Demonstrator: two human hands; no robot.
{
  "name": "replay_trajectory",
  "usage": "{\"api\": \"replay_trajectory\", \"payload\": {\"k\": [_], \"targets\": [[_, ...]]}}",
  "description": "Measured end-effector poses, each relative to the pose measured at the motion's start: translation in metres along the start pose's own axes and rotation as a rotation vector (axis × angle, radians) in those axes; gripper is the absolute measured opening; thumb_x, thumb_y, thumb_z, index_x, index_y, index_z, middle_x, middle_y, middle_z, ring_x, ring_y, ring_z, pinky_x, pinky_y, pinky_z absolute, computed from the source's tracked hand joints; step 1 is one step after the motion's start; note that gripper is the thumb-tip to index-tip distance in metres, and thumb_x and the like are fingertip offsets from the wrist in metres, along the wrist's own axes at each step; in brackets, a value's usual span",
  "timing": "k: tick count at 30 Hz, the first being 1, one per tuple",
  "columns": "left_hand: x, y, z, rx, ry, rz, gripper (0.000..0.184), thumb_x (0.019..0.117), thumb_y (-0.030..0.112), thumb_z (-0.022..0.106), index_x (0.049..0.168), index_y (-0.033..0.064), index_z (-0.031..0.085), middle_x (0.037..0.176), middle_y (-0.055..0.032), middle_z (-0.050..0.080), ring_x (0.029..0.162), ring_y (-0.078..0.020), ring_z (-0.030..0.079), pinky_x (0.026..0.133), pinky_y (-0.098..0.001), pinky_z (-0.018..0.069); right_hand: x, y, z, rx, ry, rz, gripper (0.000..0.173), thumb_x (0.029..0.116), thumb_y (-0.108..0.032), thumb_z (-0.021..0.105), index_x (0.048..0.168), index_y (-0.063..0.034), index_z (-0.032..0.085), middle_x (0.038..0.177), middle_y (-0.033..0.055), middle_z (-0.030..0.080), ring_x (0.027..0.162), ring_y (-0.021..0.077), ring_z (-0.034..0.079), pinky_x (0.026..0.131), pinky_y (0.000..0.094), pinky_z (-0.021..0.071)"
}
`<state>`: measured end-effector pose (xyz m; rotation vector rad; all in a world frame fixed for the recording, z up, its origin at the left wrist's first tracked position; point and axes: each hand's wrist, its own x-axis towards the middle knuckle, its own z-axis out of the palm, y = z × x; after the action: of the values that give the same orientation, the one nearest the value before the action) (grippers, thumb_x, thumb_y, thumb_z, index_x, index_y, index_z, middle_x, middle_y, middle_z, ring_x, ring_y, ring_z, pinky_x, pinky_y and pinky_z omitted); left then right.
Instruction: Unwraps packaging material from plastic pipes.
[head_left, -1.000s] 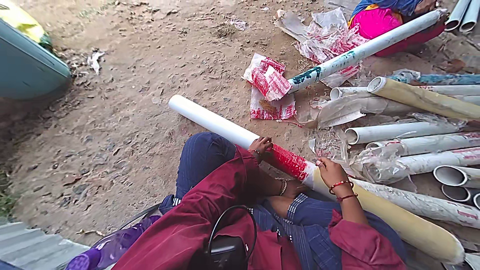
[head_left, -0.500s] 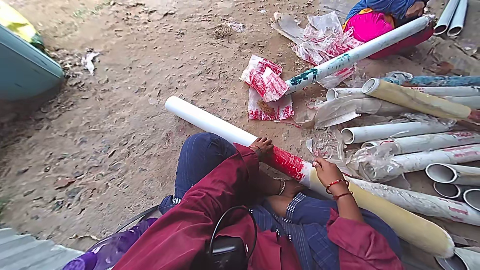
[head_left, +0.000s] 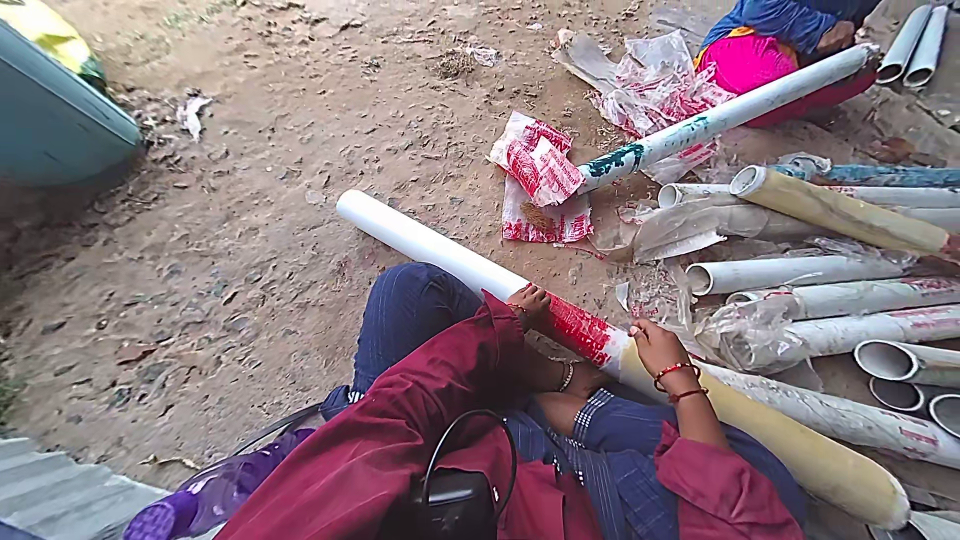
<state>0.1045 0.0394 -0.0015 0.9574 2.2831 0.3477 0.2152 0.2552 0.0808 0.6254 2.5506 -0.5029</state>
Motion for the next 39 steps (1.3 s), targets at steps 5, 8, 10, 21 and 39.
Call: {"api": "replay_trajectory", "payload": {"k": [5,8,10,21,39], "targets": [[-0.006,0.001,-0.002,0.001,-0.041,0.015,0.037,0.1038,0.001,0.051,0.139,-0.0118,0.052,0.145,-0.0309,0.052,0.142,-0.0458,0.044,0.118,-0.0543,0.0327,0.001,0.001,0.003,-0.001,-0.001,0.004,0.034,0.1120,-0.013,0.040,0.130,0.0043,0.063,0.123,0.0276,0.068,0.119,0.0421,0.064,0.103,0.0577,0.0452],[-0.006,-0.003,0.002,0.009,-0.025,0.043,0.034,0.1045,0.002,0.050,0.135,-0.0119,0.055,0.142,-0.0314,0.054,0.140,-0.0467,0.046,0.116,-0.0558,0.0341,0.001,0.000,0.003,0.008,0.006,0.022,0.035,0.1122,-0.014,0.040,0.132,0.0035,0.062,0.124,0.0271,0.068,0.121,0.0413,0.064,0.105,0.0570,0.0450],[-0.007,-0.003,0.002,0.032,-0.048,0.051,0.034,0.1045,0.002,0.049,0.135,-0.0112,0.055,0.142,-0.0305,0.055,0.140,-0.0461,0.046,0.117,-0.0561,0.0333,0.002,-0.001,0.004,0.040,0.022,0.029,0.035,0.1123,-0.014,0.039,0.133,0.0044,0.061,0.124,0.0272,0.068,0.120,0.0405,0.064,0.105,0.0561,0.0449],[-0.008,-0.006,0.005,-0.071,0.091,0.090,0.043,0.0974,0.010,0.067,0.135,-0.0081,0.056,0.145,-0.0300,0.051,0.141,-0.0463,0.044,0.111,-0.0590,0.0370,0.025,-0.046,0.056,-0.039,-0.159,-0.174,0.039,0.1119,-0.011,0.037,0.146,0.0061,0.046,0.122,0.0279,0.067,0.116,0.0398,0.066,0.105,0.0506,0.0479],[-0.005,-0.003,0.042,-0.127,0.503,0.056,0.028,0.1019,0.000,0.047,0.104,-0.0052,0.074,0.116,-0.0203,0.072,0.120,-0.0383,0.063,0.101,-0.0551,0.0421,0.024,-0.090,0.047,-0.690,-0.229,-0.307,0.037,0.1065,-0.008,0.042,0.139,-0.0011,0.059,0.128,0.0255,0.067,0.120,0.0430,0.065,0.099,0.0582,0.0483]]}}
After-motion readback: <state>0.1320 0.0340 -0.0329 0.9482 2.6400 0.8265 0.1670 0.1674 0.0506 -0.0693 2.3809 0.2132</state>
